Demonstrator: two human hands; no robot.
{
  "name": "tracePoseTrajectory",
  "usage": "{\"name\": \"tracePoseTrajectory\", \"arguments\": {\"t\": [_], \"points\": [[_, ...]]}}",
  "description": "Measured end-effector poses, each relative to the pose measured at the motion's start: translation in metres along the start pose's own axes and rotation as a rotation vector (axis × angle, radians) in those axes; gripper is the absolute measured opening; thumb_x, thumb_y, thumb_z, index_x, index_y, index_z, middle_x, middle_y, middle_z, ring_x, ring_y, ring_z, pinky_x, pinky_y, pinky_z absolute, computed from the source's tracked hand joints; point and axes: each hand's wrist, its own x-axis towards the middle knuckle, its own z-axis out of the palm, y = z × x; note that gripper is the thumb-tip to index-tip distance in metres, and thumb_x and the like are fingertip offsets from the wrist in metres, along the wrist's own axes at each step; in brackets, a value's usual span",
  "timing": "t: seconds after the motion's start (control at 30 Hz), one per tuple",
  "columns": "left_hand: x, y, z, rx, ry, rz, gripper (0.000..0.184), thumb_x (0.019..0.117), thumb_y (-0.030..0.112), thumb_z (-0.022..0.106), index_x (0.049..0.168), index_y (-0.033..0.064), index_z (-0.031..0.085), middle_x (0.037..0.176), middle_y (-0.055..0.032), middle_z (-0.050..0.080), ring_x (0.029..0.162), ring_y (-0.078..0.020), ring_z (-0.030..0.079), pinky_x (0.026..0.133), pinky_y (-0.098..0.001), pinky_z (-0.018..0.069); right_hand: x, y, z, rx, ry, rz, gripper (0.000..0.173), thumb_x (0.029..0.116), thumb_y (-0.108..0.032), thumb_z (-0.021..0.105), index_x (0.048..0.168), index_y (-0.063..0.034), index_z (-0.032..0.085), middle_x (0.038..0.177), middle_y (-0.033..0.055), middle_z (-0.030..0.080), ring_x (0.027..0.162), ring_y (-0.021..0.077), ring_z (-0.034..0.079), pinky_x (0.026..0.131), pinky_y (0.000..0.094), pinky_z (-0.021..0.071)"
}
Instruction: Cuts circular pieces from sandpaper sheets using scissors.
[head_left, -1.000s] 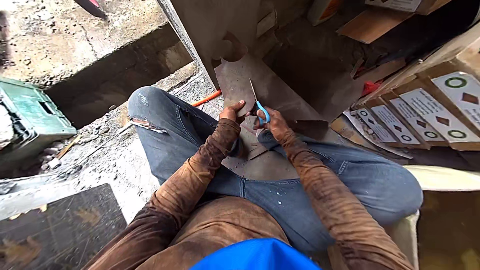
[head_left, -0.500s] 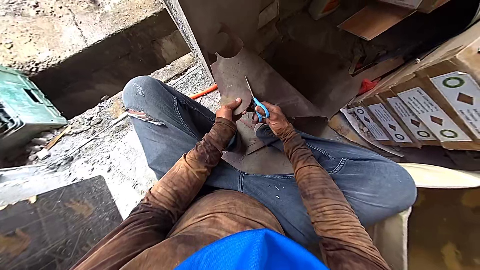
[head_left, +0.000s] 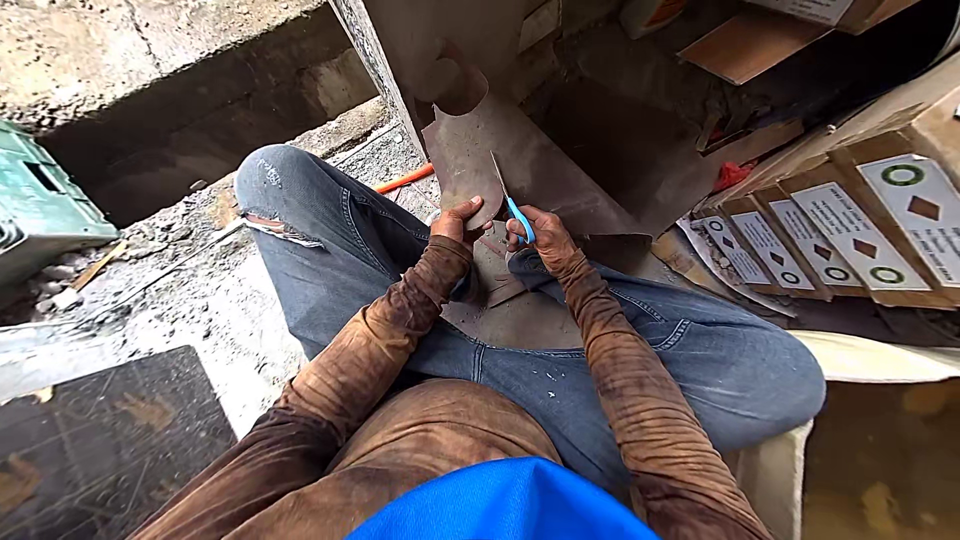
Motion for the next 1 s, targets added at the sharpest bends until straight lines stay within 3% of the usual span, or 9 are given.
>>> {"name": "tracePoseTrajectory", "arguments": {"t": [0.17,0.3,0.5,0.63,0.7,0.83,0.93,1.0], "points": [[-0.002,0.000,-0.001,-0.007,0.014,-0.009,0.028,0.0917,0.011,0.073,0.117,0.0045,0.061,0.098,-0.0109,0.069,0.068,-0.0162,0.066,0.059,-0.0302,0.0586,0.000,0.005,-0.003,-0.009,-0.015,-0.035,0.030,0.0970,-0.015,0.067,0.120,0.0033,0.063,0.081,0.0044,0.068,0.070,0.0130,0.068,0.070,0.0341,0.0626],[-0.006,-0.007,-0.013,0.084,-0.014,-0.021,0.039,0.0882,0.025,0.079,0.120,0.0114,0.061,0.101,-0.0060,0.069,0.070,-0.0135,0.066,0.061,-0.0286,0.0586,-0.001,0.009,-0.010,-0.049,-0.039,-0.063,0.032,0.0959,-0.014,0.069,0.121,0.0040,0.063,0.084,0.0062,0.069,0.070,0.0126,0.068,0.071,0.0336,0.0626],[-0.011,-0.013,-0.021,0.097,-0.016,-0.009,0.045,0.0864,0.025,0.082,0.123,0.0095,0.061,0.106,-0.0089,0.069,0.079,-0.0171,0.068,0.067,-0.0327,0.0600,-0.005,-0.009,-0.015,-0.024,-0.140,0.074,0.027,0.1008,-0.022,0.062,0.114,0.0011,0.064,0.075,0.0054,0.068,0.068,0.0152,0.069,0.068,0.0347,0.0634],[-0.022,-0.006,-0.019,-0.019,0.003,-0.012,0.041,0.0868,0.018,0.080,0.121,0.0067,0.061,0.105,-0.0102,0.069,0.079,-0.0187,0.069,0.068,-0.0344,0.0612,-0.015,-0.039,-0.001,-0.060,-0.124,0.140,0.030,0.1026,-0.026,0.063,0.116,-0.0001,0.066,0.075,0.0080,0.070,0.067,0.0157,0.071,0.067,0.0328,0.0634],[-0.031,0.001,-0.017,-0.037,0.006,-0.018,0.040,0.0874,0.017,0.079,0.122,0.0069,0.061,0.106,-0.0100,0.069,0.080,-0.0187,0.070,0.067,-0.0344,0.0612,-0.018,-0.048,0.003,-0.051,-0.114,0.192,0.031,0.1013,-0.026,0.064,0.119,-0.0011,0.066,0.081,0.0097,0.072,0.071,0.0173,0.072,0.069,0.0341,0.0636],[-0.035,0.004,-0.020,-0.050,0.001,-0.005,0.035,0.0884,0.016,0.078,0.118,0.0057,0.063,0.101,-0.0102,0.070,0.076,-0.0180,0.069,0.065,-0.0336,0.0606,-0.017,-0.053,0.000,-0.056,-0.194,0.299,0.038,0.1002,-0.020,0.065,0.134,-0.0040,0.059,0.105,0.0130,0.073,0.086,0.0210,0.073,0.070,0.0365,0.0637],[-0.034,-0.001,-0.015,-0.146,0.038,0.011,0.025,0.0910,0.005,0.072,0.113,-0.0038,0.062,0.095,-0.0172,0.071,0.070,-0.0225,0.068,0.060,-0.0363,0.0595,-0.016,-0.061,-0.010,-0.065,-0.277,0.360,0.048,0.1002,-0.041,0.059,0.136,-0.0089,0.058,0.113,0.0108,0.073,0.098,0.0233,0.073,0.071,0.0397,0.0639],[-0.034,-0.006,-0.016,-0.172,0.025,0.003,0.024,0.0924,0.005,0.071,0.113,-0.0036,0.062,0.094,-0.0168,0.071,0.069,-0.0215,0.068,0.060,-0.0354,0.0592,-0.014,-0.059,-0.011,-0.064,-0.287,0.338,0.054,0.0984,-0.051,0.058,0.133,-0.0094,0.061,0.114,0.0111,0.073,0.099,0.0245,0.073,0.071,0.0415,0.0642]]}}
